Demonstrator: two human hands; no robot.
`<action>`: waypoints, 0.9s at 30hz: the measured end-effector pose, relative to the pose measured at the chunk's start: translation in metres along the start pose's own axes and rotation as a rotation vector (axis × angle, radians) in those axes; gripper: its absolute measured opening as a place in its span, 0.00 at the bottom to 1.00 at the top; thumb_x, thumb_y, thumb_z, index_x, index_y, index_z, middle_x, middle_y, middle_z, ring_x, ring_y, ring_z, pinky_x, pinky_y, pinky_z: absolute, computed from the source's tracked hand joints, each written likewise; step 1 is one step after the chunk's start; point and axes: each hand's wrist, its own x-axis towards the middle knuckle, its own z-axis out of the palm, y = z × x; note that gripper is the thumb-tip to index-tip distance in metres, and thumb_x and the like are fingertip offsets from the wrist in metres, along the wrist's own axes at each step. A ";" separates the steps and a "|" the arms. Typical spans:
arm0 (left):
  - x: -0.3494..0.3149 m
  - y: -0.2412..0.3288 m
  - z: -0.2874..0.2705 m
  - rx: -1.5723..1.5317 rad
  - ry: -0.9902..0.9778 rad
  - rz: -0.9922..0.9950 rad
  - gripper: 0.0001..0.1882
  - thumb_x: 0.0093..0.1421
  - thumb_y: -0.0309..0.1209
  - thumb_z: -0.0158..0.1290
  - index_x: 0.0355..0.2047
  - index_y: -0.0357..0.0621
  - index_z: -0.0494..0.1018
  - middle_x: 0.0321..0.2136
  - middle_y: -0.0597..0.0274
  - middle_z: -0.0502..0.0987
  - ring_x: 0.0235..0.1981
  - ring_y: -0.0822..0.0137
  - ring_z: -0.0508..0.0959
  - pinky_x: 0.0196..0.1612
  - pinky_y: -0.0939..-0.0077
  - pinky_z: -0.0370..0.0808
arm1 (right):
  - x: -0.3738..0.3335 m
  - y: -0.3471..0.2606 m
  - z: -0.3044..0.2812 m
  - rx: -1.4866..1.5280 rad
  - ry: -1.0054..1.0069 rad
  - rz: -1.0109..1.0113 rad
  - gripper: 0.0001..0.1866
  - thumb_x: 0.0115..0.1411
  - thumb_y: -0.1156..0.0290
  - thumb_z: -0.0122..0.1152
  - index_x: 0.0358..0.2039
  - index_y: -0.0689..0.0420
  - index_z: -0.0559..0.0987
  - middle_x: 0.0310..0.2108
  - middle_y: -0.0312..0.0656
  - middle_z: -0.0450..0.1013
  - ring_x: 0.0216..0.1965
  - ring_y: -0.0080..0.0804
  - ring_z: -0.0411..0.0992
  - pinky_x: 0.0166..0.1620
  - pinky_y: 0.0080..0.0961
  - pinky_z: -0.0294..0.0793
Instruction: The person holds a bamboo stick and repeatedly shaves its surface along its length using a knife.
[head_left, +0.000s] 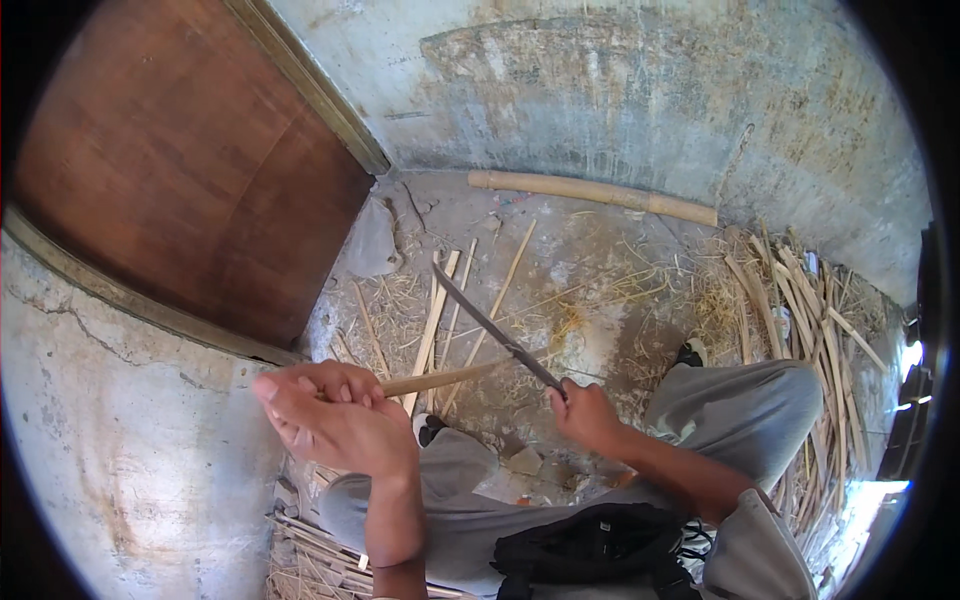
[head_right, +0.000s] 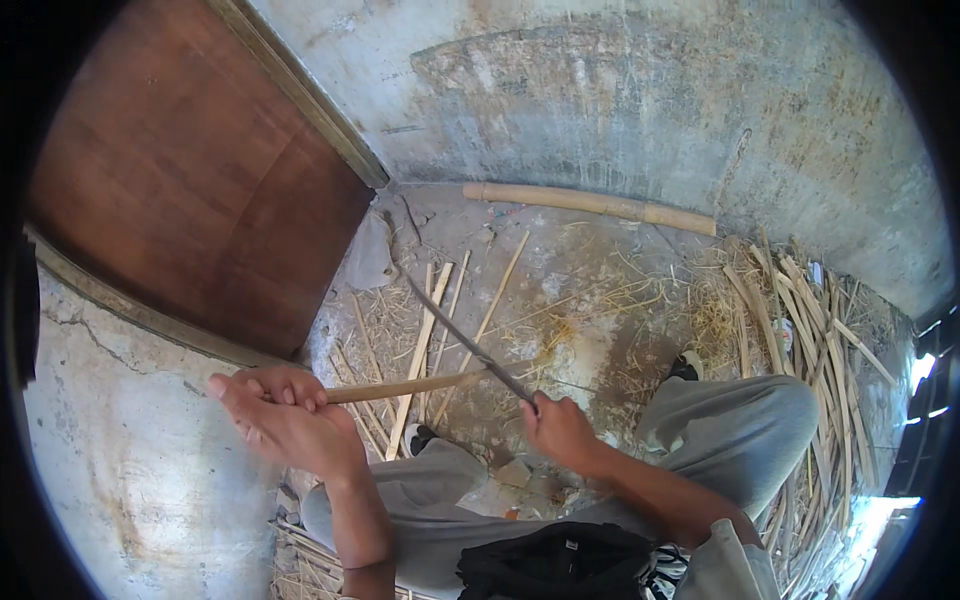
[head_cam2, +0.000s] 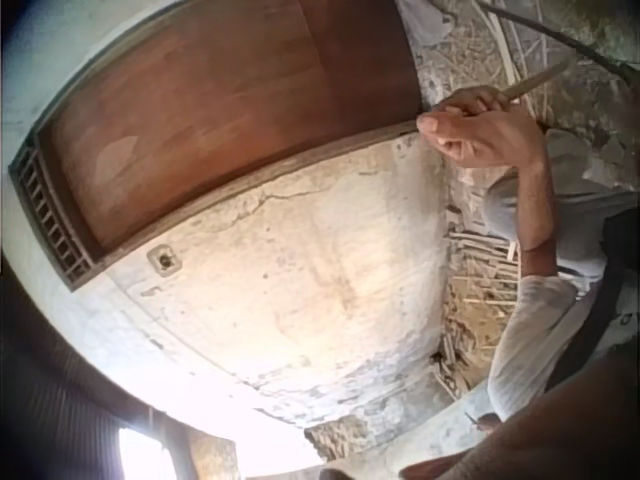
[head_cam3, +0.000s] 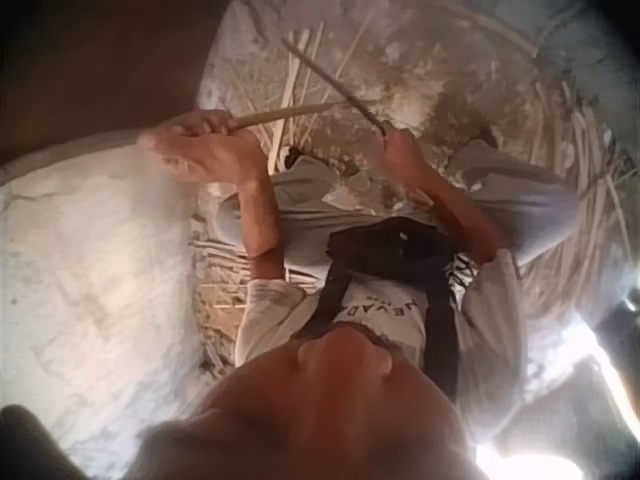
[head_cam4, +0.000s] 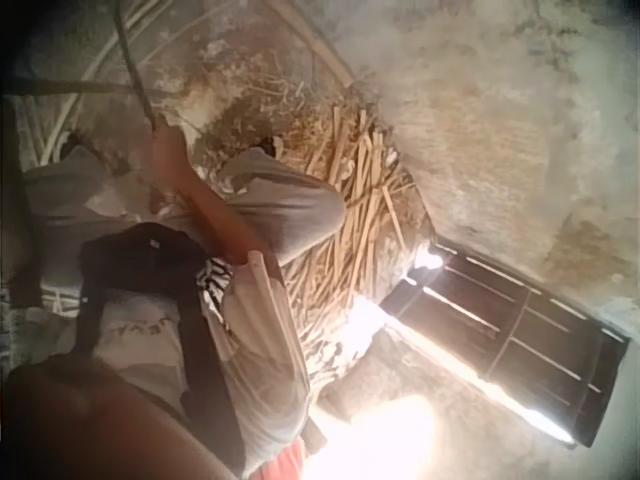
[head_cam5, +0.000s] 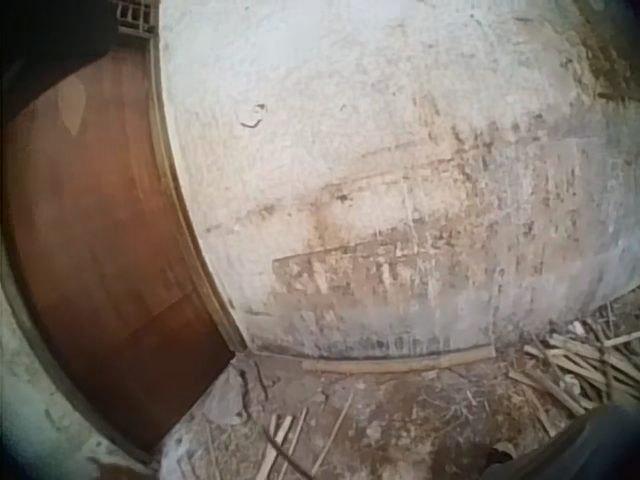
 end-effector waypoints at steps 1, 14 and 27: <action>0.001 -0.001 0.000 0.013 -0.015 -0.012 0.24 0.66 0.49 0.46 0.20 0.49 0.55 0.11 0.71 0.55 0.09 0.81 0.55 0.10 0.87 0.53 | 0.000 0.017 0.002 -0.138 0.026 0.016 0.16 0.61 0.62 0.53 0.27 0.64 0.74 0.15 0.54 0.71 0.18 0.56 0.73 0.26 0.48 0.74; 0.002 0.007 -0.009 0.035 -0.063 -0.011 0.24 0.67 0.49 0.44 0.21 0.48 0.55 0.10 0.68 0.58 0.08 0.79 0.58 0.08 0.85 0.56 | 0.003 0.005 0.002 -0.068 -0.003 -0.074 0.14 0.61 0.64 0.53 0.27 0.63 0.74 0.15 0.52 0.72 0.18 0.54 0.73 0.25 0.47 0.74; 0.020 0.033 -0.011 0.092 0.062 -0.025 0.25 0.63 0.51 0.45 0.18 0.49 0.54 0.08 0.70 0.52 0.07 0.79 0.52 0.08 0.87 0.49 | -0.015 -0.086 -0.026 0.057 -0.059 -0.244 0.16 0.61 0.61 0.55 0.24 0.61 0.73 0.15 0.54 0.71 0.18 0.56 0.71 0.25 0.46 0.72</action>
